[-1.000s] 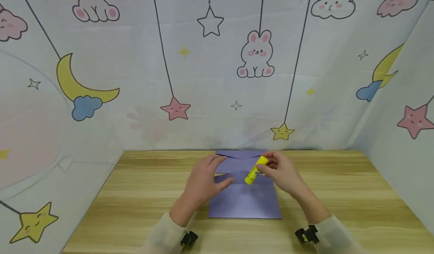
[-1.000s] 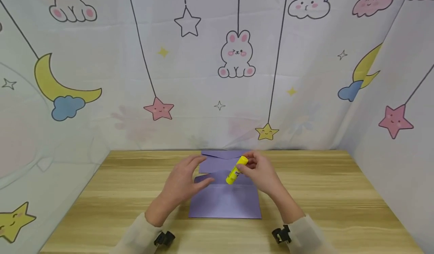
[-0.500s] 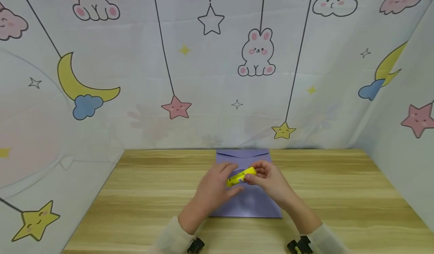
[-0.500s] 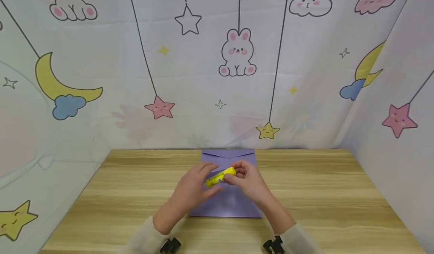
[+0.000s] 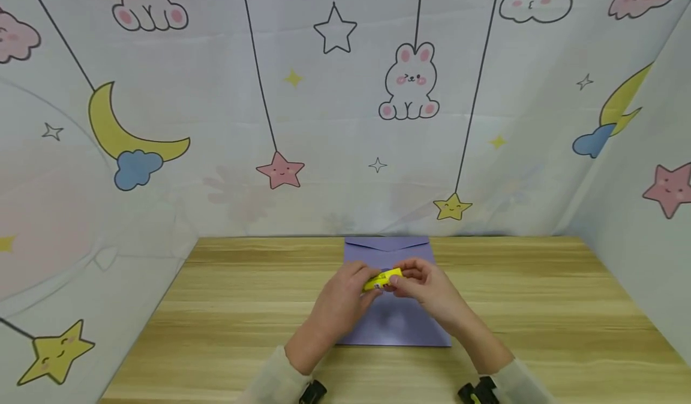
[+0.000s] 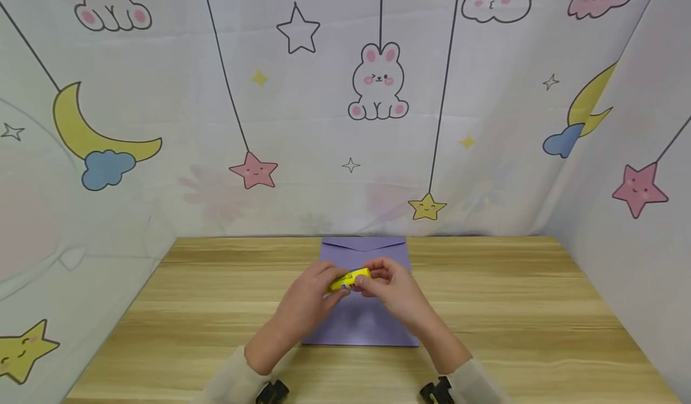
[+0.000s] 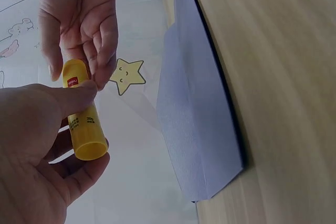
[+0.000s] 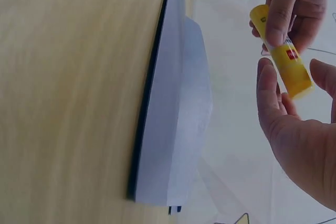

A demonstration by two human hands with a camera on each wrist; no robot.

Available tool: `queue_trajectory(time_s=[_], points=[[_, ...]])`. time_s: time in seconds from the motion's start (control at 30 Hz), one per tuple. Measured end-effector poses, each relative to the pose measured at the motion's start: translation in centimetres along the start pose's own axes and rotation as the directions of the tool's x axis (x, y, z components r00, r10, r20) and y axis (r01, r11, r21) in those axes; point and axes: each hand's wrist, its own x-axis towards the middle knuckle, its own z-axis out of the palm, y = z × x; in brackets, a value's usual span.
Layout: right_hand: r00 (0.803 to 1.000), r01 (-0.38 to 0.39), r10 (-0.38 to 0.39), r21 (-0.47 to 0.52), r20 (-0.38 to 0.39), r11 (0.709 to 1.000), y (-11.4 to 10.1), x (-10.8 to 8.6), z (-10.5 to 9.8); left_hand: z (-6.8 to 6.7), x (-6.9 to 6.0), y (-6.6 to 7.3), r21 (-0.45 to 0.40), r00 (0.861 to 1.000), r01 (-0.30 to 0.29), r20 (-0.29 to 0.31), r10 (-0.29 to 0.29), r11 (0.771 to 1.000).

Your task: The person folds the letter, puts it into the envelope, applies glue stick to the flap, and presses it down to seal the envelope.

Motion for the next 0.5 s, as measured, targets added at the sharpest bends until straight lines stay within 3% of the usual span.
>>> queue_trajectory(time_s=[0.23, 0.5], points=[[0.999, -0.031, 0.029, -0.116, -0.020, 0.993, -0.14, 0.01, -0.71, -0.01, 0.03, -0.22, 0.045, 0.999, -0.033, 0.002, 0.033, 0.998], [0.999, 0.029, -0.027, -0.155, 0.018, 0.987, 0.11, 0.02, -0.86, 0.05, 0.00, -0.26, 0.017, 0.998, -0.068, 0.005, 0.068, 0.998]])
